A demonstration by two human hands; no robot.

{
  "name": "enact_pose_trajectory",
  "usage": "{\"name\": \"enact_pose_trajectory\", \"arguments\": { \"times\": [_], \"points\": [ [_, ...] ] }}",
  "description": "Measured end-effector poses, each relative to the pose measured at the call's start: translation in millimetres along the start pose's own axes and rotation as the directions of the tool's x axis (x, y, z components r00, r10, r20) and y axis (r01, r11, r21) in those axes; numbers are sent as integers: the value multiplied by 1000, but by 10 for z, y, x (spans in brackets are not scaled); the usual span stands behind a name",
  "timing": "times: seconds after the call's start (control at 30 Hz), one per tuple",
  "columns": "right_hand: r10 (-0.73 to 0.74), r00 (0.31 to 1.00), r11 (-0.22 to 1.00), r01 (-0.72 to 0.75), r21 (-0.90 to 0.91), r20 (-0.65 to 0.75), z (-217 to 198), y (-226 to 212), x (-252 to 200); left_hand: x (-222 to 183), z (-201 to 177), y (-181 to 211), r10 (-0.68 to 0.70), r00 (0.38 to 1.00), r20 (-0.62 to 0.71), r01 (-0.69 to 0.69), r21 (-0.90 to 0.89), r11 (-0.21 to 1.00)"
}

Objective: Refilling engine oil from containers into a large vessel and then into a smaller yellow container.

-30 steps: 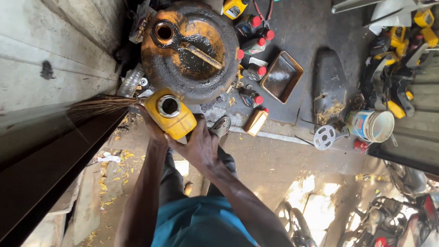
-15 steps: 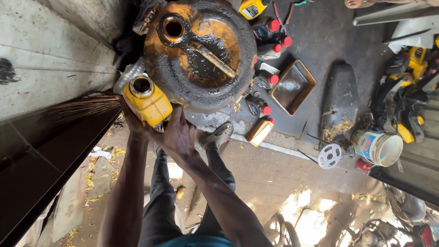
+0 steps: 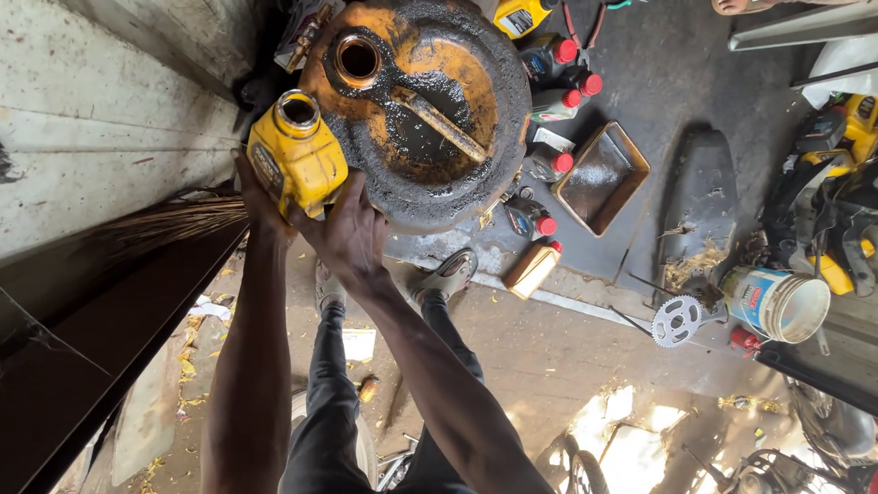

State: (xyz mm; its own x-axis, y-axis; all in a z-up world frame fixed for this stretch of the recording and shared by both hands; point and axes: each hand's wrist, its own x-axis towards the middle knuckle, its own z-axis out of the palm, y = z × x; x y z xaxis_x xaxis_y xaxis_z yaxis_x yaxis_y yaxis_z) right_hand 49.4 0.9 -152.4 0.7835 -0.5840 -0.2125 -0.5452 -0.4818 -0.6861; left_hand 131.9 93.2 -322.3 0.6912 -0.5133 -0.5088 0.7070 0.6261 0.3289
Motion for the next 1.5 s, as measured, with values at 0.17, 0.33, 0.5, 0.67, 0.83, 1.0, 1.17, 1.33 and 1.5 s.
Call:
{"name": "enact_pose_trajectory", "arguments": {
  "times": [0.17, 0.33, 0.5, 0.67, 0.83, 1.0, 1.17, 1.33, 1.5],
  "points": [
    [69, 997, 998, -69, -10, 16, 23, 26, 120, 208, -113, 58, 22, 994, -107, -6, 149, 989],
    [67, 998, 997, -66, 41, -13, 43, 67, 175, 263, -75, 101, 21, 985, -170, 19, 228, 973],
    [144, 989, 987, -146, 64, 26, -33, 4, 221, 272, -48, 103, 25, 979, -200, 33, 282, 959],
    [84, 996, 992, -81, 100, -22, 13, 157, 249, 308, -55, 84, 49, 974, -220, 23, 312, 950],
    [152, 986, 977, -161, 141, 75, 38, 258, 334, 184, 202, 119, 73, 948, -310, 60, 400, 915],
    [69, 997, 982, -75, 173, 41, 30, 284, 352, 226, 89, 101, 115, 934, -337, 38, 415, 909],
    [159, 978, 971, -180, 158, 137, -115, 178, 381, 221, 78, 112, 109, 923, -370, 59, 413, 909],
    [179, 970, 958, -209, 197, 163, -121, 201, 416, 179, 141, 133, 135, 907, -400, 58, 436, 898],
    [196, 969, 962, -219, 161, 150, -120, 241, 470, 124, 309, 151, 157, 879, -451, 53, 420, 906]
  ]
}}
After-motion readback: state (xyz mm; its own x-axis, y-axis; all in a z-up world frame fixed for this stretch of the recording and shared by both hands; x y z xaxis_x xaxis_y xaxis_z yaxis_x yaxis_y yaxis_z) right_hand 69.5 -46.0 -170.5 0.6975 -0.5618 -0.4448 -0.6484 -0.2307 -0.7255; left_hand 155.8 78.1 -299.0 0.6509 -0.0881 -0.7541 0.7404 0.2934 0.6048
